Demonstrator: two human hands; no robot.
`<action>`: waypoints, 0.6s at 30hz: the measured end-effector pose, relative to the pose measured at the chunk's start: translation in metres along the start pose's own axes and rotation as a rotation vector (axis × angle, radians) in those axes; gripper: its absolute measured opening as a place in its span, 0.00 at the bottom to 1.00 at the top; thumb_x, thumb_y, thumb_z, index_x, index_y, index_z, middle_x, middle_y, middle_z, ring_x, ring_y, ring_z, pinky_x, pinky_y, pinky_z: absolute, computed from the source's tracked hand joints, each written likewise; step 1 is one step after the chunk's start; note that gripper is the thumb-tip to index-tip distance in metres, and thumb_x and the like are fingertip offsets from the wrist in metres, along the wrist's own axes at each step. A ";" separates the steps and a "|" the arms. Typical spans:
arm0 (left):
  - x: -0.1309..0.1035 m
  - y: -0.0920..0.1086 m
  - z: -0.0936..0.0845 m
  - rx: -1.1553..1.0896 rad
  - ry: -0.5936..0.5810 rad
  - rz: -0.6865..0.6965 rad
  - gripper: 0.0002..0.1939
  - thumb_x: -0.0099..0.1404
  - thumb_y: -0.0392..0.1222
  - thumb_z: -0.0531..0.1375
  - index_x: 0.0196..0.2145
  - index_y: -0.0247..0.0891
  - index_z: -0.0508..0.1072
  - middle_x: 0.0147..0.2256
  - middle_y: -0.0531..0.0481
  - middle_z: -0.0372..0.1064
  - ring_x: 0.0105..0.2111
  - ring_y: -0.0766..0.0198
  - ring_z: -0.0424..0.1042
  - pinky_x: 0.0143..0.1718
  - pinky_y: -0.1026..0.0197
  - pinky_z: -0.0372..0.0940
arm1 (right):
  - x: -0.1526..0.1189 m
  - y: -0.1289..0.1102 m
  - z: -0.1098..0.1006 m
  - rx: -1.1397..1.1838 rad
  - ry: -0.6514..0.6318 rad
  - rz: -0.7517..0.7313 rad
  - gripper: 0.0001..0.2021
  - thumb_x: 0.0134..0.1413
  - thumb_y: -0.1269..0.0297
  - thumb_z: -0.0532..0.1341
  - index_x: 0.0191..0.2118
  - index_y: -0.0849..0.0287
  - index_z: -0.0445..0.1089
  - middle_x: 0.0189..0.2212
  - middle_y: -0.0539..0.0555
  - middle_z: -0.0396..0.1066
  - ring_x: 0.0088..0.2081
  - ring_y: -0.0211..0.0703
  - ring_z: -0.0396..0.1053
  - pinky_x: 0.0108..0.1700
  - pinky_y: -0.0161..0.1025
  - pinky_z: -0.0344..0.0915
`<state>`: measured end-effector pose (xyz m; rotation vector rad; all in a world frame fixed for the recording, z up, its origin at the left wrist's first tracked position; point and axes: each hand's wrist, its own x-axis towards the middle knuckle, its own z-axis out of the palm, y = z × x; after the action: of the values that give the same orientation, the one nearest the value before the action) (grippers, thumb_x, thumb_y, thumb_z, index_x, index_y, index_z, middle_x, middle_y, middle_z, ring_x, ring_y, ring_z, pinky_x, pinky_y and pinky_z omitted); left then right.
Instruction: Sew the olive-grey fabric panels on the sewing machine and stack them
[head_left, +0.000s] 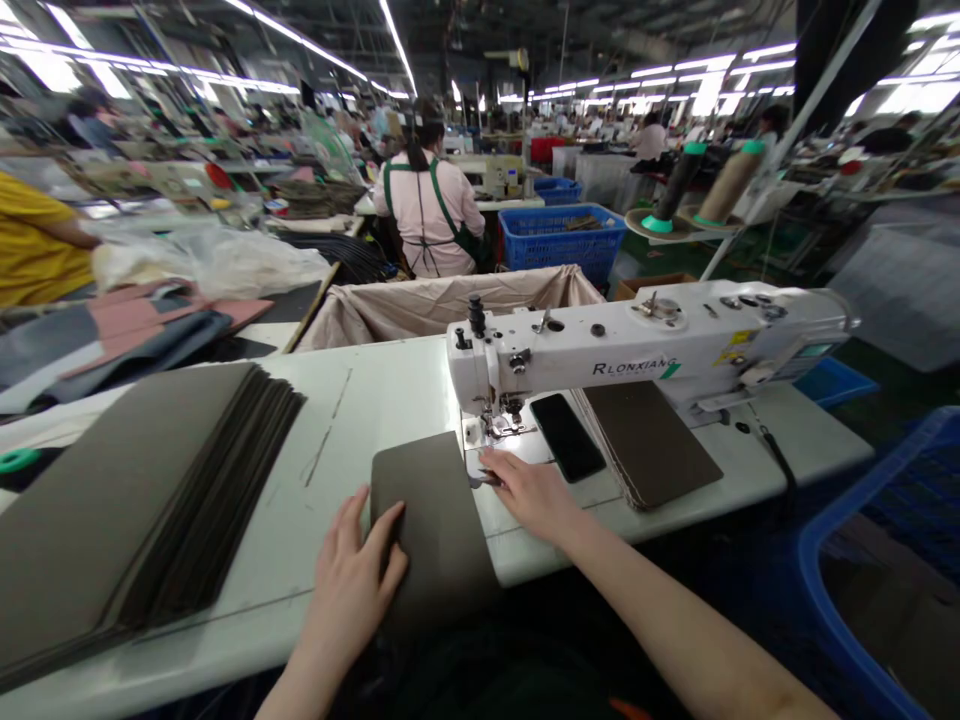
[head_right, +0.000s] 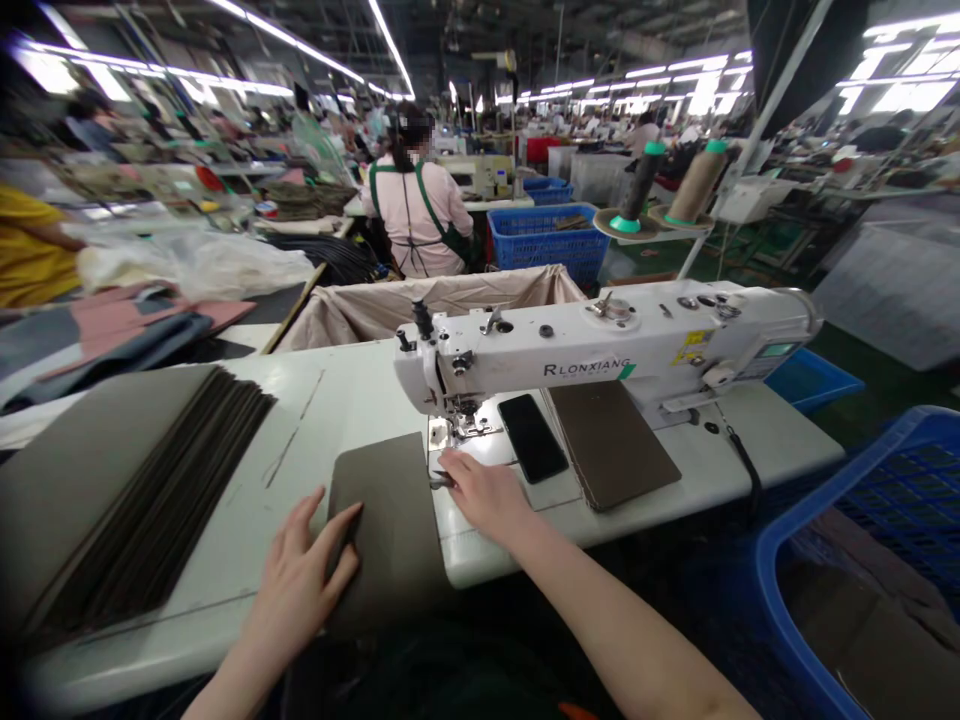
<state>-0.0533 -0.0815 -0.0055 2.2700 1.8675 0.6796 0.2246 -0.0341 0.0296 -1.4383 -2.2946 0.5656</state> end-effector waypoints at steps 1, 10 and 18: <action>0.002 -0.001 0.005 0.035 -0.009 0.084 0.17 0.66 0.43 0.54 0.52 0.40 0.68 0.64 0.40 0.49 0.65 0.42 0.48 0.62 0.38 0.50 | 0.012 0.003 0.004 -0.065 -0.005 0.007 0.24 0.63 0.67 0.53 0.63 0.49 0.54 0.63 0.51 0.58 0.54 0.47 0.68 0.47 0.41 0.67; 0.033 0.013 0.023 0.093 -0.180 0.309 0.30 0.68 0.50 0.54 0.66 0.49 0.52 0.65 0.45 0.52 0.63 0.48 0.54 0.61 0.43 0.54 | 0.018 0.023 0.014 -0.212 -0.053 0.021 0.24 0.62 0.65 0.53 0.64 0.49 0.55 0.65 0.49 0.54 0.50 0.46 0.70 0.46 0.42 0.67; 0.064 0.029 0.031 0.061 -0.273 0.407 0.28 0.68 0.52 0.53 0.63 0.42 0.57 0.66 0.46 0.48 0.65 0.51 0.49 0.65 0.44 0.44 | 0.017 0.031 0.020 -0.148 -0.020 0.026 0.23 0.62 0.66 0.52 0.62 0.52 0.57 0.64 0.50 0.56 0.50 0.46 0.70 0.49 0.43 0.66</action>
<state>-0.0056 -0.0209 -0.0056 2.6533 1.3379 0.3305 0.2311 -0.0087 -0.0017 -1.5385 -2.3796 0.4269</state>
